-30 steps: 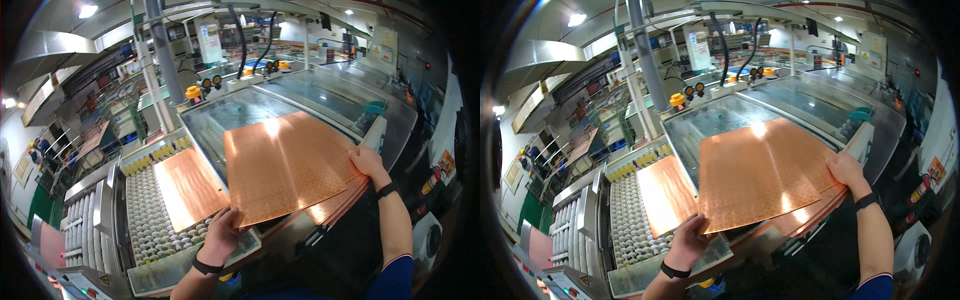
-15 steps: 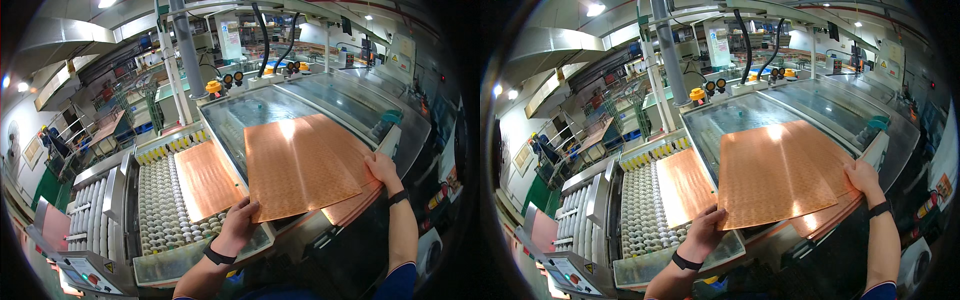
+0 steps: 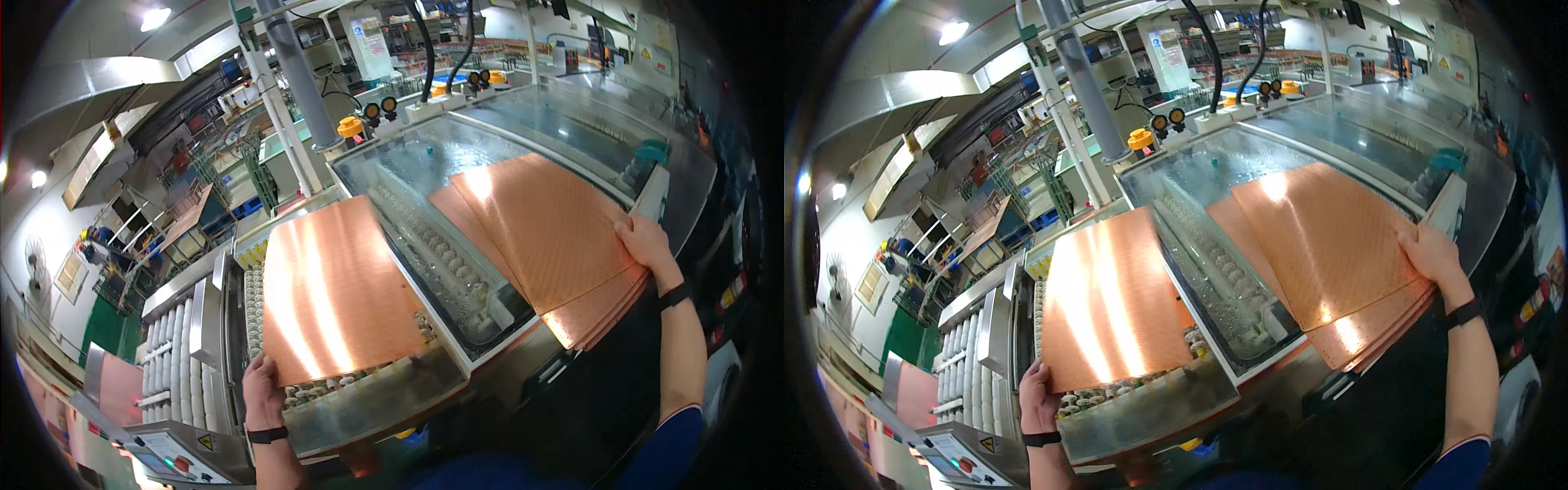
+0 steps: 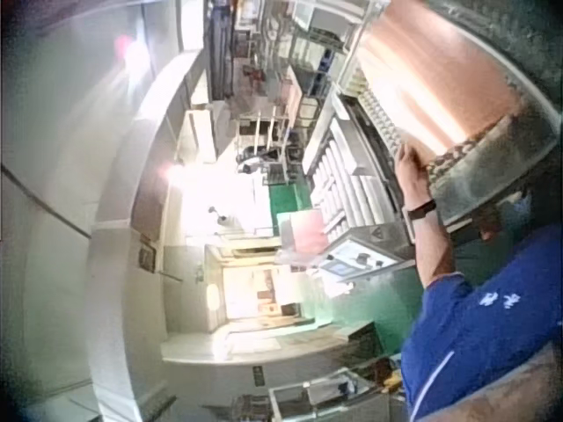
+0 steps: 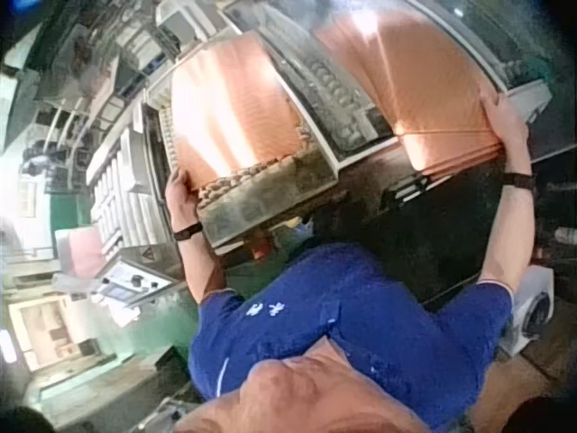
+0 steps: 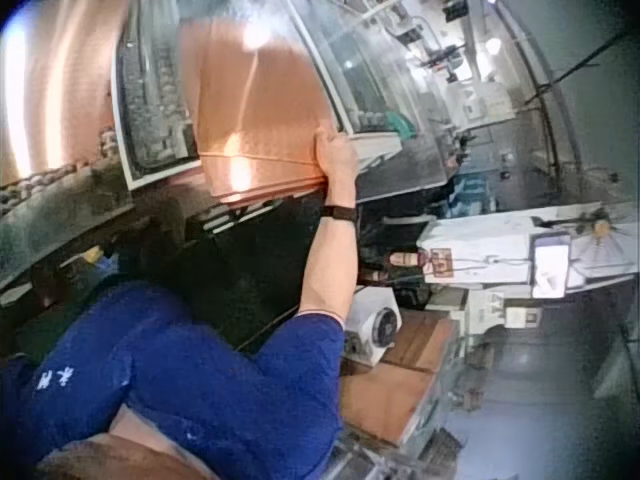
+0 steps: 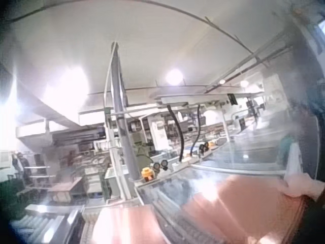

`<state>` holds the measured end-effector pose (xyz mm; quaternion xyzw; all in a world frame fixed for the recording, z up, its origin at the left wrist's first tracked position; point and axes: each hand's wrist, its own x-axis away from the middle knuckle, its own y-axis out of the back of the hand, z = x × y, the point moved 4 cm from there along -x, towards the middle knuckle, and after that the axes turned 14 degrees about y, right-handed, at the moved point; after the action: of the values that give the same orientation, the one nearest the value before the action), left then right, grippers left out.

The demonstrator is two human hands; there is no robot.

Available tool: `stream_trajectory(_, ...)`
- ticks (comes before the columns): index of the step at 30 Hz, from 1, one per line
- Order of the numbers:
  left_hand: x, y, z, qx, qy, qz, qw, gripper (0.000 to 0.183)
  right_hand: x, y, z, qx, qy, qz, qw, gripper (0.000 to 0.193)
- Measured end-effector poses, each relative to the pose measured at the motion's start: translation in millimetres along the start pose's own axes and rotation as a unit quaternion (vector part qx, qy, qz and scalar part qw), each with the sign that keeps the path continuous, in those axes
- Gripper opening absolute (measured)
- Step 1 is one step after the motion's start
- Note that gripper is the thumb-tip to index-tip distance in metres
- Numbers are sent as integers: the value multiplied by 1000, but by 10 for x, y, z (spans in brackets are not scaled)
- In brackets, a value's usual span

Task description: Handling, inspecting, and stacking copper-coated and blue-colored circuit board panels in an industrial facility.

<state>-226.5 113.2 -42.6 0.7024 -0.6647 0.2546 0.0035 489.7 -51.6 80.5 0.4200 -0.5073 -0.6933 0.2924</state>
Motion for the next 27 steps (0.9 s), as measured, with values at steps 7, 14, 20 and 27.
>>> stream_trajectory(7,-510,1822,102,-136,-49,-59,988,21,-36,8,14,10,11,-5,1000,51)
stream_trajectory(14,-446,1758,193,-169,17,-239,956,13,5,-20,-27,13,3,-3,1000,51)
stream_trajectory(20,-649,1794,215,-185,19,-293,938,27,-5,5,20,9,12,3,1000,53)
stream_trajectory(27,-857,1820,302,-265,69,-289,917,29,21,39,32,17,2,6,1000,52)
